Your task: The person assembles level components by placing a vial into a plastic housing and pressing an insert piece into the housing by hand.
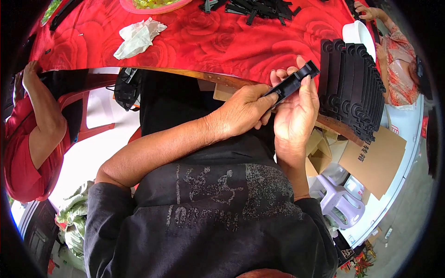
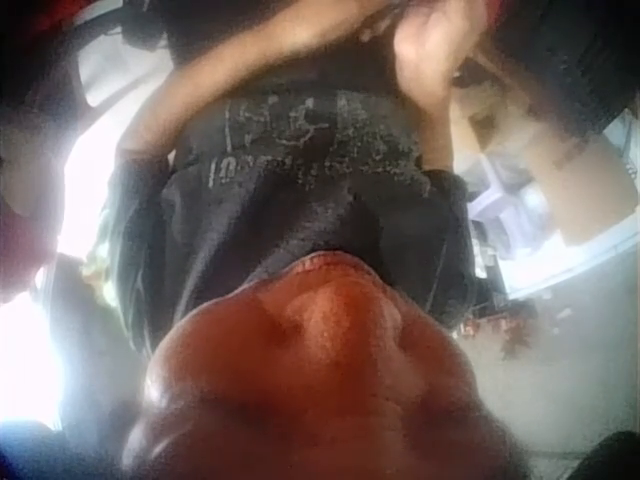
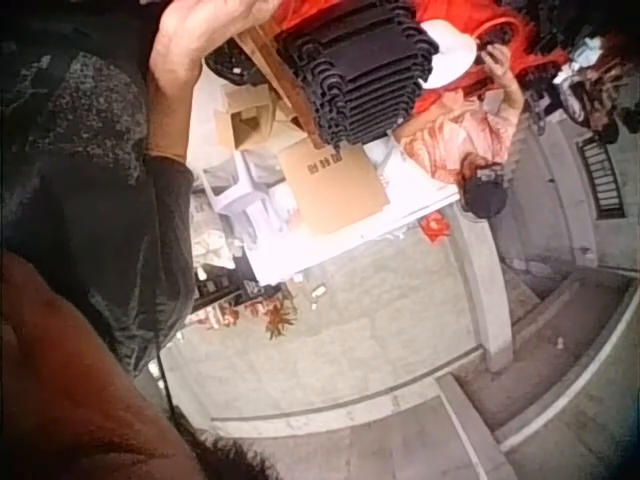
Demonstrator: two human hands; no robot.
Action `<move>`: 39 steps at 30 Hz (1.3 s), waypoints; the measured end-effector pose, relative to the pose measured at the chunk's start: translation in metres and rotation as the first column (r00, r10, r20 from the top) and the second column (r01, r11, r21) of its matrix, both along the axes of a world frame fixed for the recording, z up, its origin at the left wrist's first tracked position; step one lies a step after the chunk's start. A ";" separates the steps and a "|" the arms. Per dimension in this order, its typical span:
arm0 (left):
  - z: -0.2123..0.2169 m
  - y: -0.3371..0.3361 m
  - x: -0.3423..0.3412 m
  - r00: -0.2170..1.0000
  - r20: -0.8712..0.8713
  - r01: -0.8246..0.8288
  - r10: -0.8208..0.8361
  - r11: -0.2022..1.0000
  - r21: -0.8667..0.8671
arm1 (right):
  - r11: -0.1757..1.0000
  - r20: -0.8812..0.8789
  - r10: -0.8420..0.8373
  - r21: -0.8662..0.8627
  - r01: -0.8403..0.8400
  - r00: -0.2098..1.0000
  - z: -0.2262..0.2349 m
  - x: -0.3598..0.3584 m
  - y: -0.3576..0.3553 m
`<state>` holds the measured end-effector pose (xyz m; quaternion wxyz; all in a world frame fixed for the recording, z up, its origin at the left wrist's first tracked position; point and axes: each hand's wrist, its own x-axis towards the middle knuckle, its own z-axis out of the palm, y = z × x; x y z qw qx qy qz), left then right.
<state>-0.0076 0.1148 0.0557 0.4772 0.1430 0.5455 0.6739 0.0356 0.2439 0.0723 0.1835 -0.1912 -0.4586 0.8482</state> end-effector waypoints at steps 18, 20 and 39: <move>0.007 0.002 0.002 0.990 0.065 -0.125 0.128 0.991 -0.054 | 1.000 0.019 0.008 0.010 -0.008 1.000 0.005 0.003 -0.003; 0.008 0.001 0.004 0.986 0.065 -0.149 0.153 0.987 -0.055 | 1.000 0.015 0.018 0.025 -0.018 1.000 0.007 0.004 -0.005; 0.005 -0.011 0.005 0.980 -0.131 -0.150 0.148 0.989 -0.005 | 0.999 0.043 -0.041 0.033 0.039 0.998 0.000 0.005 0.000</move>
